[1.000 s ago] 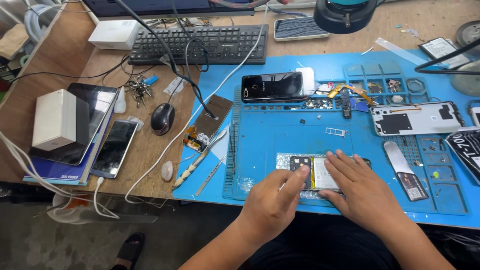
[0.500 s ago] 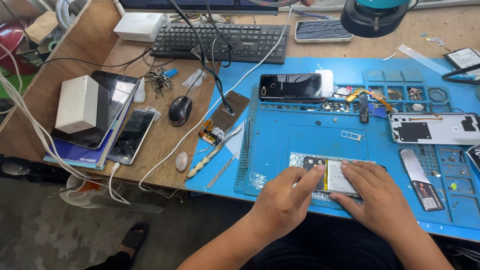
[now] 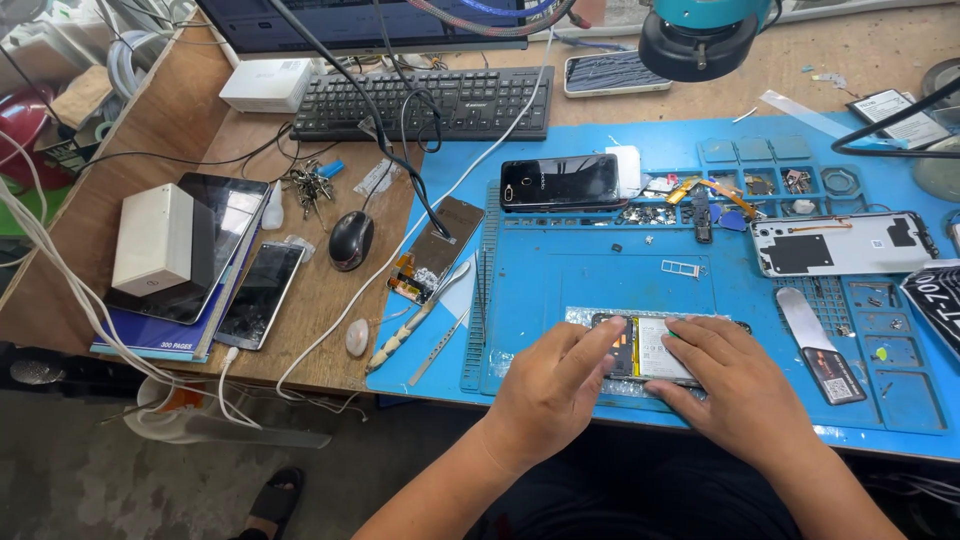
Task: Technician repairing a mobile phone motherboard by manipulating small components and connectors.
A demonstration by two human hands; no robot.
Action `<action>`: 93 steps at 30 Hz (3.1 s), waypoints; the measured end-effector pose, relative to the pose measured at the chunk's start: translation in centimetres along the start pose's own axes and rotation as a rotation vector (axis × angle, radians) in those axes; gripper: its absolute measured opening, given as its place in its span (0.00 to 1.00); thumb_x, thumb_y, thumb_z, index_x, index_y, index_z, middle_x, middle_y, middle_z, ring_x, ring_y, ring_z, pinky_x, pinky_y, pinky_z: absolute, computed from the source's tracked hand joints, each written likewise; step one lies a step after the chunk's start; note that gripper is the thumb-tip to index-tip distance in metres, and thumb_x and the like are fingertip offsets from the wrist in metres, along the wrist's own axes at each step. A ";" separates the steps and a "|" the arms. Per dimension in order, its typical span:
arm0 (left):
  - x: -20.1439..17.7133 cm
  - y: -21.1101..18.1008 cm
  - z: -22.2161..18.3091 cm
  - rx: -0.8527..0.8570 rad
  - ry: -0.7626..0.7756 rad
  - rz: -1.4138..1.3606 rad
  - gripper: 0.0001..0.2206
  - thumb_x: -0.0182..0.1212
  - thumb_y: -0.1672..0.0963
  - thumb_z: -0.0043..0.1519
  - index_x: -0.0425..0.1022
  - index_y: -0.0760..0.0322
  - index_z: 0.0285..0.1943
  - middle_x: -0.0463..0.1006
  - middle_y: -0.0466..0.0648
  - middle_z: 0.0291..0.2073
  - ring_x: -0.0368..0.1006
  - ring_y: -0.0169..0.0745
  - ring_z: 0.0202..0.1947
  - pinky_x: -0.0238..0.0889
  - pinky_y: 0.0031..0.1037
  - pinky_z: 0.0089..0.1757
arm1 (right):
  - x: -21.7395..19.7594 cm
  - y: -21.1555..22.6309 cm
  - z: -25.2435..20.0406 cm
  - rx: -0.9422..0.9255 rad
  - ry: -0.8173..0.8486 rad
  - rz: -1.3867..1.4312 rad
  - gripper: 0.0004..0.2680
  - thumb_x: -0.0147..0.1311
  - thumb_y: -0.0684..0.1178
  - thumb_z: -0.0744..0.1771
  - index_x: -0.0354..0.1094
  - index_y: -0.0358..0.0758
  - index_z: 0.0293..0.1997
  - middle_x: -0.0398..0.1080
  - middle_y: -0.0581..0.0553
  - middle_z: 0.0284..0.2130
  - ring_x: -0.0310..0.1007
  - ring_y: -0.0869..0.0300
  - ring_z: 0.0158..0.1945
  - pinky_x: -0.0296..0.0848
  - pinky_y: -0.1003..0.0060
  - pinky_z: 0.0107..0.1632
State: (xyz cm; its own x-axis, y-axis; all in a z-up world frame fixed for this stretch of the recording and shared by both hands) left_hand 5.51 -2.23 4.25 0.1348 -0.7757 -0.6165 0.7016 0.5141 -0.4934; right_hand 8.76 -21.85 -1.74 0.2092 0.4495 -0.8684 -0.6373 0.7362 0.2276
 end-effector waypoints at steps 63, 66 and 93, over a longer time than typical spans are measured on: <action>6.7 3.6 2.7 0.046 0.219 0.176 0.34 0.67 0.39 0.57 0.76 0.75 0.52 0.78 0.59 0.51 0.73 0.55 0.49 0.66 0.45 0.48 | 1.2 -12.2 11.5 0.657 0.489 -0.299 0.17 0.53 0.65 0.68 0.70 0.45 0.56 0.75 0.44 0.45 0.74 0.46 0.48 0.77 0.49 0.38; 6.5 3.6 2.5 0.075 0.193 0.179 0.34 0.67 0.39 0.57 0.75 0.74 0.52 0.78 0.58 0.49 0.72 0.55 0.46 0.65 0.44 0.47 | 2.2 -13.7 11.8 0.672 0.535 -0.340 0.12 0.49 0.55 0.70 0.69 0.42 0.54 0.77 0.44 0.40 0.77 0.45 0.40 0.76 0.50 0.34; 9.5 1.1 3.5 0.079 0.475 0.194 0.33 0.66 0.42 0.58 0.70 0.64 0.65 0.70 0.63 0.62 0.64 0.66 0.65 0.54 0.59 0.62 | -5.1 -8.4 -3.2 0.280 0.501 0.163 0.18 0.63 0.47 0.60 0.72 0.48 0.56 0.62 0.52 0.70 0.37 0.48 0.81 0.33 0.34 0.75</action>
State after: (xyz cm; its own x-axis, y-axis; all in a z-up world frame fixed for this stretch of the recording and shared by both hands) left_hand 9.99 -10.35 0.02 -0.0519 -0.4081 -0.9115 0.7482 0.5886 -0.3061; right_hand 10.71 -31.97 -0.66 -0.2935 0.3248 -0.8991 -0.3982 0.8135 0.4239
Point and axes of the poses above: each hand's wrist, its own z-axis towards the middle knuckle, its own x-axis out of the palm, y = z × x, the point moved 7 cm from there along z, towards the middle knuckle
